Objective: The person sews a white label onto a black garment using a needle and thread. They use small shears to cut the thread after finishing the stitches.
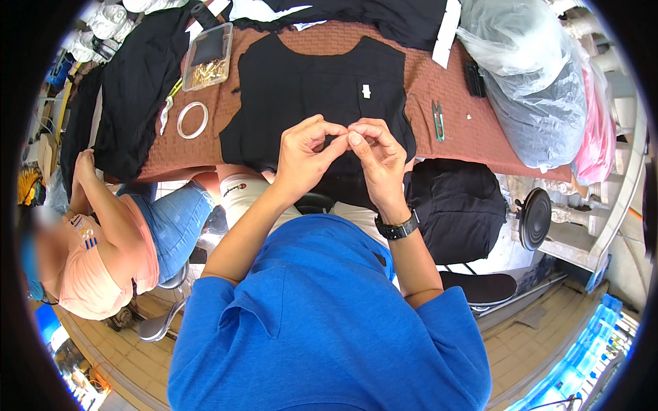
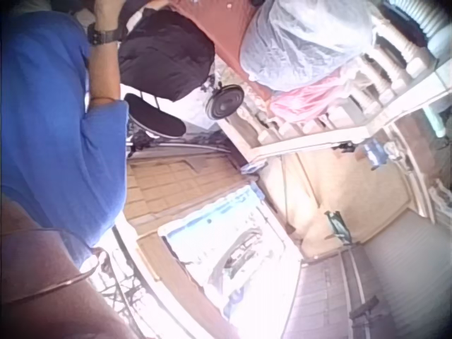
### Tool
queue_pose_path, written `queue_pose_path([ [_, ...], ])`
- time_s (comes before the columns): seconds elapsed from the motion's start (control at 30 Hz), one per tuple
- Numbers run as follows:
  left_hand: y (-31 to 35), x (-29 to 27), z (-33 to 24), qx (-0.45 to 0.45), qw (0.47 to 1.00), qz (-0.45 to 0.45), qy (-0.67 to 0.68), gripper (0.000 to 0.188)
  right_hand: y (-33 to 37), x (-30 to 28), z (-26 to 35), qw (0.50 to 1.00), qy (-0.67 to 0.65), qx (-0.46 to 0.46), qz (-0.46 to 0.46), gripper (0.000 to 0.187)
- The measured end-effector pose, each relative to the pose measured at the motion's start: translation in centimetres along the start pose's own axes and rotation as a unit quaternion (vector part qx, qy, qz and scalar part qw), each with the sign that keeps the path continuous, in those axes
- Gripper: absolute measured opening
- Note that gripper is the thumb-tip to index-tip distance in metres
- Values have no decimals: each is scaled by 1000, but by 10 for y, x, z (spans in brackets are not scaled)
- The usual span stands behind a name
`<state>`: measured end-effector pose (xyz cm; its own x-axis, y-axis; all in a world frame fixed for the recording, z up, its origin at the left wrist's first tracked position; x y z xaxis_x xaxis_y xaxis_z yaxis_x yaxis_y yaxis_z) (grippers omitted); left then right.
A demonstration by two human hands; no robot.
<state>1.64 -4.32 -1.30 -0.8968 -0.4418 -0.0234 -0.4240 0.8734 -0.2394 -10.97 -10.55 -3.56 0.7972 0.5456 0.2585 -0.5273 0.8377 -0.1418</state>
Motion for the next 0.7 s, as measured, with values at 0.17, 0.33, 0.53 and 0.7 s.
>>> queue_pose_path([
  [0.17, 0, 6, 2, 7, 997, 57, -46, 10, -8, -10, 15, 976, 202, -78, 5, 5],
  [0.33, 4, -3, 18, -68, 992, 100, -25, 10, -28, -66, 38, 994, 74, -58, -61, 15],
  [0.53, 18, -8, 19, -14, 983, 145, -112, 11, -25, -145, 77, 985, 78, -117, -101, 12],
  [0.7, 33, -26, 19, 7, 980, 130, -148, 8, -9, -221, 106, 975, 70, -127, -167, 12],
])
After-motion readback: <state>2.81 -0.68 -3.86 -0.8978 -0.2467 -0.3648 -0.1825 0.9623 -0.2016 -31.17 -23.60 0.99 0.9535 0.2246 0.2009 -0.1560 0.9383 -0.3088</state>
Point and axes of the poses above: each hand's wrist, its own y-axis away from the middle knuckle, its own x-axis out of the palm, z = x × y, the point moved 10 cm from there along -y, towards the middle knuckle, and after that the axes turned 11 degrees about y, right-handed, at the moved point
